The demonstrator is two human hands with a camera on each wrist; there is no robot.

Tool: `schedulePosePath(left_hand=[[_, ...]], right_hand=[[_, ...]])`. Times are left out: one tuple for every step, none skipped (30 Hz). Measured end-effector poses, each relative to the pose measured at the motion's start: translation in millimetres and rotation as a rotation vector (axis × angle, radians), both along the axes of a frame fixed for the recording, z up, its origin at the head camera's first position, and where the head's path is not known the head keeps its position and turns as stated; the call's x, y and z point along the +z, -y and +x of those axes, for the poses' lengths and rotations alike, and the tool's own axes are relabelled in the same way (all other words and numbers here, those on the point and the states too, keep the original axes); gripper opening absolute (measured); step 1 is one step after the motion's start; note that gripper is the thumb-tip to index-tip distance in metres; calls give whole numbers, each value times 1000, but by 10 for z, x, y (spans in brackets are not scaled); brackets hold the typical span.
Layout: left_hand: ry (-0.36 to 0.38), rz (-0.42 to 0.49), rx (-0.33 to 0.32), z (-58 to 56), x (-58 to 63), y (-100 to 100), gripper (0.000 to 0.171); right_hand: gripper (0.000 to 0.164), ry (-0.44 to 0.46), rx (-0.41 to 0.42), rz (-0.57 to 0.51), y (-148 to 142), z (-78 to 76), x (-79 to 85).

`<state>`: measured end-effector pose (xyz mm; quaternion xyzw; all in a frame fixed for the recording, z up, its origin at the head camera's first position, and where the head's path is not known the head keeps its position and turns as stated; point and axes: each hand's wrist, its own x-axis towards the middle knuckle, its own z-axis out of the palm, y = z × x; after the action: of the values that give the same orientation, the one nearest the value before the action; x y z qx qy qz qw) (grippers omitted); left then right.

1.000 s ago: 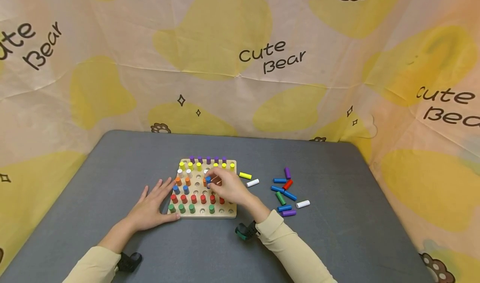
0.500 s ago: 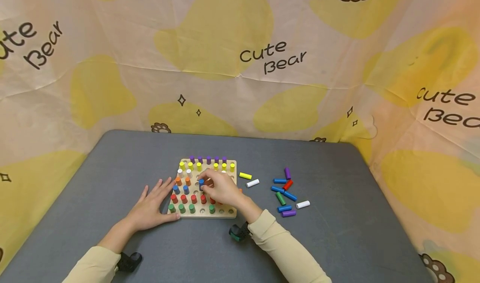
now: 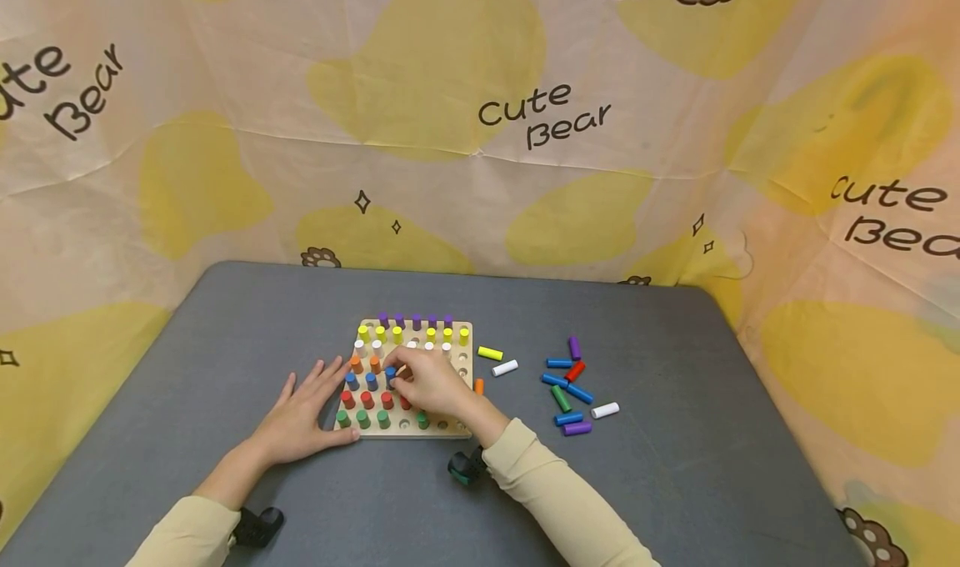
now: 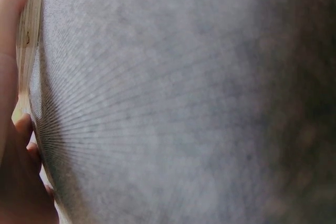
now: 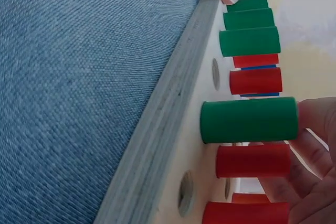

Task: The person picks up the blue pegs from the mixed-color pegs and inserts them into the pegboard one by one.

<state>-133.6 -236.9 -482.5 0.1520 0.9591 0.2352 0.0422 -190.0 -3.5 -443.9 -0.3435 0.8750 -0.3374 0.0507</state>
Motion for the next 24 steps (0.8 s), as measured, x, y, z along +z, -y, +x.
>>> schedulePosePath(left_hand=[[1, 1, -1, 0, -1, 0, 103], [1, 2, -1, -1, -2, 0, 103], [0, 1, -2, -2, -3, 0, 103], [0, 0, -1, -4, -6, 0, 103], [1, 0, -1, -4, -8, 2, 103], [1, 0, -1, -4, -8, 3, 103], [2, 0, -1, -4, -9, 4, 103], [3, 0, -1, -5, -9, 4, 103], [5, -1, -1, -4, -8, 5, 103], [7, -1, -1, -4, -8, 6, 103], [8, 0, -1, -4, -6, 6, 103], [9, 0, 0, -3, -4, 6, 103], [10, -1, 0, -3, -3, 6, 103], [10, -1, 0, -4, -1, 5, 103], [11, -2, 1, -4, 1, 5, 103], [12, -1, 1, -5, 2, 4, 103], [11, 0, 1, -5, 3, 4, 103], [12, 1, 0, -6, 2, 5, 103], [13, 2, 0, -7, 2, 5, 103], [12, 4, -1, -8, 2, 7, 103], [10, 4, -2, -9, -1, 8, 103], [8, 5, -2, -10, -4, 9, 103], [6, 5, -2, -10, -8, 10, 103], [5, 5, -2, -10, -13, 11, 103]], right_hand=[[18, -2, -3, 10, 8, -2, -7], [19, -3, -5, 18, 15, -4, -14], [19, -4, -8, 26, 22, -5, -20], [19, -3, -11, 34, 27, -7, -26], [19, -5, -14, 43, 31, -8, -33], [19, -9, -17, 52, 35, -9, -40], [19, -9, -19, 54, 38, -10, -45], [18, -9, -20, 55, 40, -11, -49], [18, -10, -23, 53, 43, -11, -50], [18, -14, -25, 56, 44, -12, -53], [18, -17, -26, 57, 46, -12, -53], [18, -18, -28, 58, 49, -12, -53], [18, -18, -29, 58, 51, -11, -51], [18, -17, -31, 59, 52, -10, -48], [18, -14, -33, 60, 54, -8, -44], [18, -12, -35, 63, 56, -7, -40], [18, -10, -38, 64, 58, -6, -34], [18, -8, -42, 67, 60, -5, -31], [18, -8, -46, 70, 61, -5, -28], [18, -9, -49, 73, 63, -5, -25], [18, -13, -53, 76, 65, -5, -25], [18, -17, -56, 79, 66, -5, -25], [18, -21, -60, 81, 68, -4, -27], [18, -25, -64, 82, 69, -4, -29]])
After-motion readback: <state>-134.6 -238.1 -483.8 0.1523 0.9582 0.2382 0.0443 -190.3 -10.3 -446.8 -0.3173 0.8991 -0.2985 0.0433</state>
